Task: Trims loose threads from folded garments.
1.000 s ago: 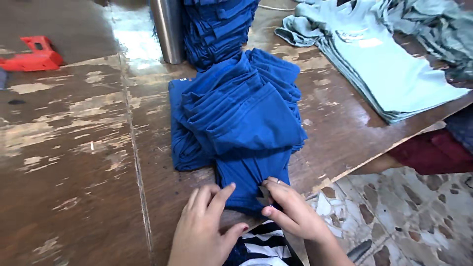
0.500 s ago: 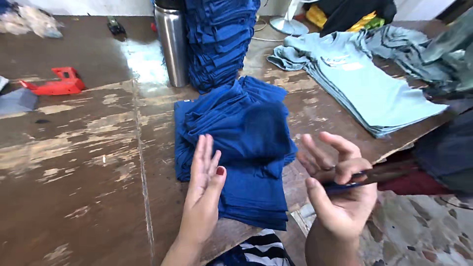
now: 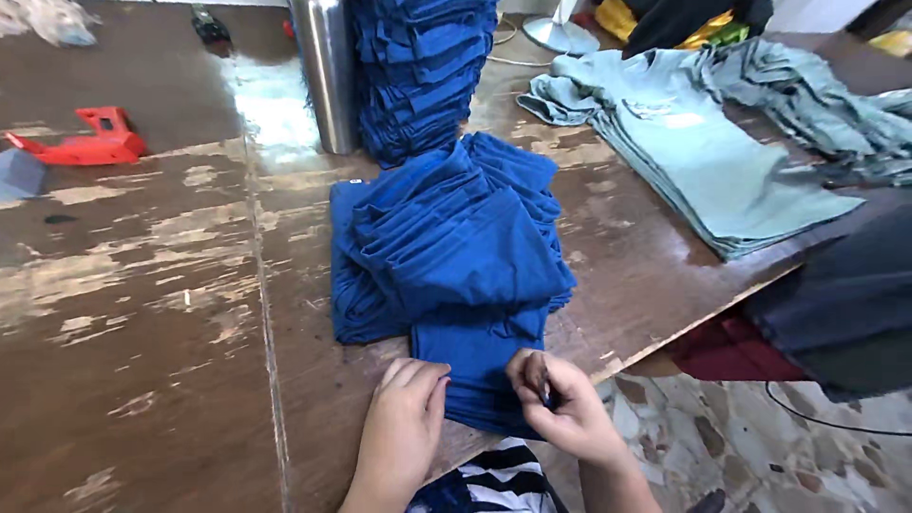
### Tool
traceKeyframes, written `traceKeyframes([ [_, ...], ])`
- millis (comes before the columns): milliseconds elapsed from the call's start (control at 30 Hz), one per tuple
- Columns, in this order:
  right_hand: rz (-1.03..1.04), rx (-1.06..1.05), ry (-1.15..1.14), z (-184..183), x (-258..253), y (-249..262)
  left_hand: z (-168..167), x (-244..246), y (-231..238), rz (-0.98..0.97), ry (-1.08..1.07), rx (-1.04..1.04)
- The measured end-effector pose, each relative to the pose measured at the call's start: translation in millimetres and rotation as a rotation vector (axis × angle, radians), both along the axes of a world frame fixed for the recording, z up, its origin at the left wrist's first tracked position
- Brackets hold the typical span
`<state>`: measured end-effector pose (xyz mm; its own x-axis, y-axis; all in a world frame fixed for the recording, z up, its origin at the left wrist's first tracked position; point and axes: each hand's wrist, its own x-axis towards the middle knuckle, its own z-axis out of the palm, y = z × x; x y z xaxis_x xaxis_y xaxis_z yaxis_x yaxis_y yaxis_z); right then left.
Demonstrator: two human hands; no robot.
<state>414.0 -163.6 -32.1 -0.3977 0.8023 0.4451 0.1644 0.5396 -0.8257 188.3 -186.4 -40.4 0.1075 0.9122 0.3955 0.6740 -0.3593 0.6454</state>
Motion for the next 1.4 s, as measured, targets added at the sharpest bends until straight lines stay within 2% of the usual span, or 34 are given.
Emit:
traceKeyframes([
  [33,-0.007,0.021,-0.028,5,1,3,1,-1,1,0.008,0.018,0.011],
  [167,-0.011,0.022,-0.419,5,0,14,1,-3,0,-0.005,0.043,0.012],
  [200,0.000,0.019,-0.447,2,-3,16,0,-2,0,-0.005,0.040,0.005],
  [267,0.002,0.065,-0.355,2,-7,18,1,-3,0,0.018,0.032,-0.010],
  [333,-0.036,0.118,-0.160,13,-8,19,2,-3,1,0.040,0.007,-0.040],
  [400,-0.131,0.174,-0.035,21,-12,24,3,-2,1,0.056,-0.019,-0.029],
  [467,-0.253,0.219,-0.006,19,-21,32,4,0,1,0.057,-0.081,0.003],
  [533,-0.291,0.182,-0.049,8,-31,36,9,2,1,0.037,-0.292,-0.063],
  [667,-0.090,0.068,-0.128,-14,-37,28,17,-3,3,-0.073,-0.988,-0.303],
  [733,-0.059,0.054,-0.110,-16,-33,21,12,-6,3,-0.133,-1.155,-0.307],
  [833,-0.038,0.023,-0.118,-13,-26,11,9,-3,-1,-0.129,-1.119,-0.241],
  [1100,-0.075,0.089,-0.341,-11,-32,-5,12,2,-4,-0.004,-0.997,-0.194],
  [1400,-0.132,0.073,-0.440,-3,-49,-5,10,-5,-8,-0.149,-1.048,-0.217],
])
